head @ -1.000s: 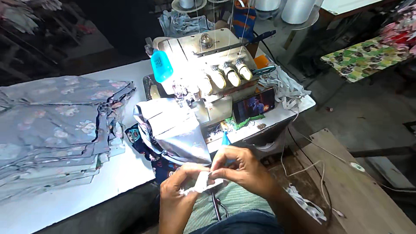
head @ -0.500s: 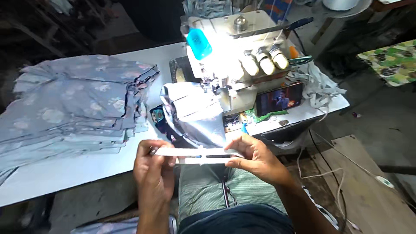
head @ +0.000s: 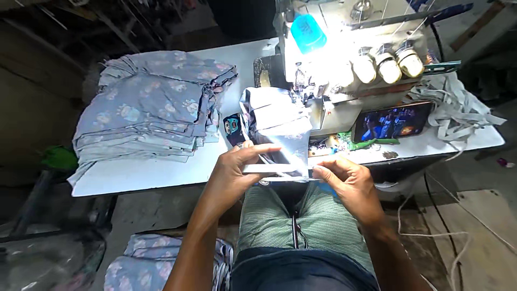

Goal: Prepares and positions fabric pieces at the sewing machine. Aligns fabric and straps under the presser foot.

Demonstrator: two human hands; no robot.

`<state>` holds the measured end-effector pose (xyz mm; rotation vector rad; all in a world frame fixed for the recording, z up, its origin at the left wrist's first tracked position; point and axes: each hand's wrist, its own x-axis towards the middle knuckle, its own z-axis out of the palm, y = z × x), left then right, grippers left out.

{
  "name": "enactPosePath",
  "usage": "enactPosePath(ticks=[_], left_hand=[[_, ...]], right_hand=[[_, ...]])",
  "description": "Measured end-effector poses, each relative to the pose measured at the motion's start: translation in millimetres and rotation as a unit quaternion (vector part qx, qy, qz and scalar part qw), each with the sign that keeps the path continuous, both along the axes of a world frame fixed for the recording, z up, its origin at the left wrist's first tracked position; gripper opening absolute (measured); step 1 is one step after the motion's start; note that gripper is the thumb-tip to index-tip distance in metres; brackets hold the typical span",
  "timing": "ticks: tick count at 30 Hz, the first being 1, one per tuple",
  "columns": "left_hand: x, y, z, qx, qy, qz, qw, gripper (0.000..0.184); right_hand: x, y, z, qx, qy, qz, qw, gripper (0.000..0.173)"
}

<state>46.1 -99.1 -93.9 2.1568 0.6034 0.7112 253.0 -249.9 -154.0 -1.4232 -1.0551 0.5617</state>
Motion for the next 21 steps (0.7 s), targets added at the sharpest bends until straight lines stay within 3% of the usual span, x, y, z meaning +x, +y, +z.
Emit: enactPosePath(ticks=[2,5,9,12,15,18,21], left_hand=[[1.2,6.3,5.1,0.039,0.046,-0.031,0.998,0.045],[4.4,6.7,5.6,0.044,0.016,-0.034,0.998,0.019],[12.2,5.8,12.3,0.065,-0.014,0.029,0.997,0.005],[33.3,14.2,29.2,0.163,0.016,0.07,0.984,0.013],[70.5,36.2,27.9,0.229,0.003,0.071,0.971,0.022],[96.3,66.2,5.0,0.194,-0.031,0.053,0.979,0.015],[100.8,77.2,-4.2,0.178,0.005,0.048,0.983,0.013]], right_hand=[[1.4,-1.0,0.6,0.007,0.008,-0.008,1.0,0.009],[2.1,-0.8,4.6,0.014,0.008,-0.022,1.0,0.008],[-2.9,-2.9,-0.8,0.008,0.012,0.012,1.0,0.013],[-22.1,-1.9,-6.8,0.005,0.052,0.061,0.997,0.016],[-37.5,14.9,-12.8,0.055,0.065,-0.026,0.996,0.012],[-32.5,41.4,-29.5,0.094,0.07,-0.105,0.988,0.01],[-27.4,48.2,-37.3,0.101,0.152,-0.072,0.981,0.009]])
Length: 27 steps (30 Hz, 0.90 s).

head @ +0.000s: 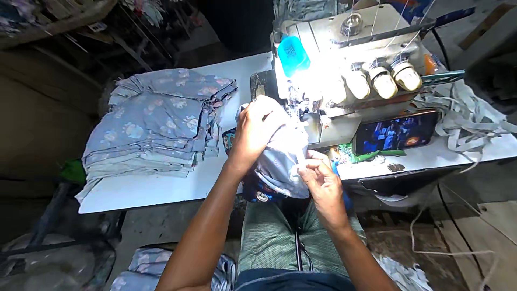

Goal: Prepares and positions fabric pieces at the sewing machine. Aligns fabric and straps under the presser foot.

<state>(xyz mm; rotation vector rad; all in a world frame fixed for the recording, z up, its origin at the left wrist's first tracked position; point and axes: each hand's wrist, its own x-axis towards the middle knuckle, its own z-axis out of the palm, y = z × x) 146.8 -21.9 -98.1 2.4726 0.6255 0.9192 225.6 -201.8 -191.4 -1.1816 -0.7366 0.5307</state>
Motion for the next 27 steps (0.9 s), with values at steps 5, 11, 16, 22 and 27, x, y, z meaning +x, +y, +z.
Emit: enactPosePath(ticks=[5,11,16,22,27], left_hand=[[-9.4,-3.3,13.1,0.018,0.11,0.01,0.994,0.021],[-9.0,-18.1,20.2,0.042,0.153,0.05,0.986,0.013],[-3.7,-28.2,16.9,0.085,0.141,0.073,0.984,0.012],[7.7,-28.3,12.2,0.089,0.131,0.13,0.979,0.009],[32.0,-8.3,13.8,0.036,0.166,0.181,0.969,0.022]], right_hand=[[2.0,-15.8,3.8,0.025,0.069,0.074,0.995,0.007],[-2.9,-23.8,9.2,0.034,0.073,0.046,0.996,0.008],[-5.1,-25.6,13.8,0.036,0.065,0.028,0.997,0.021],[-7.0,-25.2,18.5,0.031,-0.021,-0.013,0.999,0.017],[-1.5,-14.8,26.4,0.013,-0.054,-0.044,0.997,0.018]])
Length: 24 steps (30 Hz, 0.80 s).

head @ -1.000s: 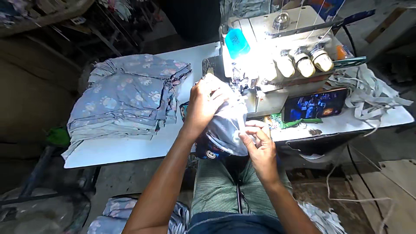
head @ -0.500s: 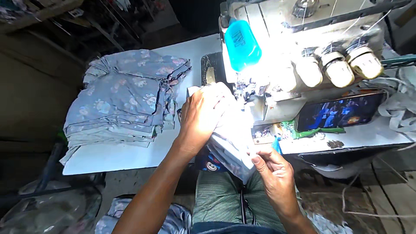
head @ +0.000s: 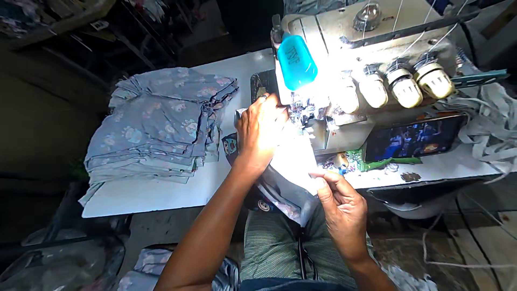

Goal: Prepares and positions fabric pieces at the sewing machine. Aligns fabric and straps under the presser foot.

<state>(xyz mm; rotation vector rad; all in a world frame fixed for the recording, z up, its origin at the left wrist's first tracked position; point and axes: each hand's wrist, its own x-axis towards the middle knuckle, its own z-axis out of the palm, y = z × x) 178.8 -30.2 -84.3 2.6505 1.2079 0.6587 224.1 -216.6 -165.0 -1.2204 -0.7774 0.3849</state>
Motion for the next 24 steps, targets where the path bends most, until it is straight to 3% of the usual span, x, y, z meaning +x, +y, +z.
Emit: enactPosePath(ticks=[12,15,17,20,24], left_hand=[[13.4,8.9,12.3,-0.045,0.032,0.036,0.998,0.029],[3.8,17.4,7.9,-0.084,-0.052,-0.007,0.995,0.03],[-17.1,20.0,6.8,-0.179,-0.175,-0.075,0.965,0.038],[-70.0,-10.4,26.0,-0.367,-0.331,-0.118,0.861,0.027],[-122.6,-52.7,33.1,-0.38,-0.395,-0.144,0.824,0.014]], right_hand=[[8.7,22.8,0.9,-0.049,-0.092,-0.026,0.994,0.023],[15.4,25.3,7.5,-0.108,-0.144,-0.025,0.983,0.029],[20.3,22.3,11.5,-0.129,-0.214,-0.047,0.967,0.029],[27.2,16.3,23.8,-0.112,-0.332,-0.11,0.93,0.023],[24.3,24.6,50.8,-0.081,-0.441,-0.105,0.888,0.017]])
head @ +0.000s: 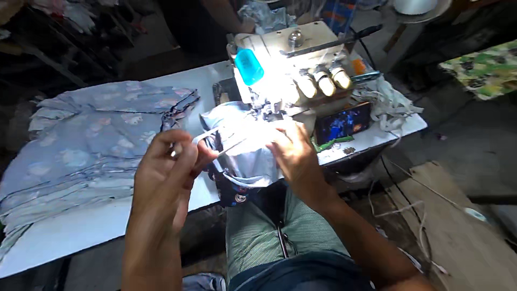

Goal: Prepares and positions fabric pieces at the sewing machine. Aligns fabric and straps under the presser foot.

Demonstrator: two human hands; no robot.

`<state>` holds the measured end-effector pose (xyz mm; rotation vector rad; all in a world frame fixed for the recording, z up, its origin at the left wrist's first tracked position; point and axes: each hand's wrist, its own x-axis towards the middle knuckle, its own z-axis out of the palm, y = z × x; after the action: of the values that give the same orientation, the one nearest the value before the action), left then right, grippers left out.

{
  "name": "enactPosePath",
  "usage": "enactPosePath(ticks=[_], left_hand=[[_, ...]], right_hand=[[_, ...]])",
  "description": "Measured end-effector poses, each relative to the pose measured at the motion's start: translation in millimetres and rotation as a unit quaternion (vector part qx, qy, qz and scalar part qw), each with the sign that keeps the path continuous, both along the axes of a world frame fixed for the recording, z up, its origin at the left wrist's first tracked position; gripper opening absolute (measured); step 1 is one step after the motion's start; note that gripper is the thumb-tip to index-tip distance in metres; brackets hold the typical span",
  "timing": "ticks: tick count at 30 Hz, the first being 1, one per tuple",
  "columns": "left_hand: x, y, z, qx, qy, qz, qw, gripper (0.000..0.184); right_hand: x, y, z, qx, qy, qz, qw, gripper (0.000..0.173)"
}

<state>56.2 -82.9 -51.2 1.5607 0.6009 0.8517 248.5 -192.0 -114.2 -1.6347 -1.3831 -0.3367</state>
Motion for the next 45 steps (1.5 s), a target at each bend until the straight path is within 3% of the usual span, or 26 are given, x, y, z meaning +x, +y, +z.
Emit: enactPosePath(ticks=[5,8,10,13,27,30,35,40,45], left_hand=[[-20.1,-21.8,-14.7,0.064,0.003,0.009,0.998,0.02],[-33.1,-6.0,-34.7,0.202,0.074,0.025,0.976,0.016],[-44.4,10.3,-57.2,0.329,0.151,0.047,0.931,0.019],[-55.7,22.5,-80.9,0.398,0.212,0.089,0.888,0.021],[-49.5,49.3,-98.3,0.476,0.212,0.03,0.853,0.026],[-39.1,55.3,-94.4,0.491,0.212,0.012,0.845,0.026],[-31.0,66.2,-67.3,0.473,0.215,-0.094,0.849,0.011],[-35.9,46.7,-5.0,0.509,0.216,-0.15,0.82,0.015],[-32.3,43.4,12.2,0.556,0.218,-0.153,0.787,0.015]], right_hand=[[-24.7,9.1,29.1,-0.058,-0.049,0.167,0.983,0.014],[-31.4,-2.8,28.3,-0.073,-0.03,0.244,0.967,0.012],[-30.7,-10.8,20.9,-0.078,-0.004,0.246,0.966,0.012],[-27.5,-18.3,11.6,-0.086,0.033,0.225,0.97,0.011],[-31.4,-21.5,4.8,-0.108,0.035,0.17,0.979,0.017],[-33.0,-21.2,5.0,-0.102,0.037,0.169,0.98,0.017],[-32.2,-18.4,3.1,-0.088,0.035,0.152,0.984,0.017],[-42.6,-0.7,2.8,-0.052,0.043,0.15,0.986,0.019],[-55.3,13.1,5.9,-0.042,0.019,0.16,0.986,0.016]])
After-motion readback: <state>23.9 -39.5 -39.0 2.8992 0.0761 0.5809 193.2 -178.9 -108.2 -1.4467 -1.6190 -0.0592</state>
